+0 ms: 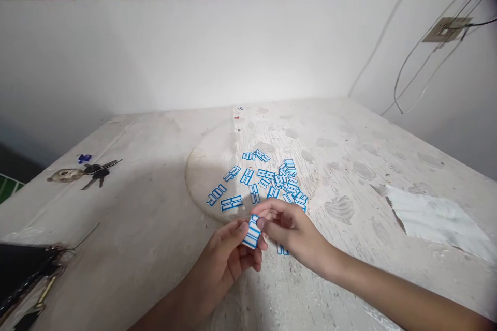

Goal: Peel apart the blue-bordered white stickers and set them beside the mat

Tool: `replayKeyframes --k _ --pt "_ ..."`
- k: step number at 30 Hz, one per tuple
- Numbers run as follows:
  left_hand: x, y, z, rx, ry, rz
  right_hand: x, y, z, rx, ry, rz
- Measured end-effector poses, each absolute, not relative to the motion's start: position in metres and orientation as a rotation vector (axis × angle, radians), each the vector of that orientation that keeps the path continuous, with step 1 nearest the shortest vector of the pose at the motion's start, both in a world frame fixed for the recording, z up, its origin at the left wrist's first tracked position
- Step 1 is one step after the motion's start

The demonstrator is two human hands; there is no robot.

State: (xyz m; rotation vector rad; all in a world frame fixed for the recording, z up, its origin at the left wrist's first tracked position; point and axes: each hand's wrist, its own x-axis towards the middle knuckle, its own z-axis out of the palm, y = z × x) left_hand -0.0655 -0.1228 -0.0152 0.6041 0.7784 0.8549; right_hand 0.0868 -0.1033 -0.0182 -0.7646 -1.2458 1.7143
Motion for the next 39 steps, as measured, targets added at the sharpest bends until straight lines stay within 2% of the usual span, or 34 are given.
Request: replayKeyframes --k 19,30,39 --pt "-0.073 -0.124 -0.005 0.340 0.662 0.644 0.106 -0.083 -0.024 -0.410 -1.346 2.041" --pt "-0.068 -0.124 -0.004 0.597 0.724 0.691 0.105 -0.085 -0.021 -0.499 -1.329 2.007" --pt "-0.069 -0.124 -0.010 0.675 0.697 0.706 0.104 -0.085 -0.028 -0.491 -1.222 2.117"
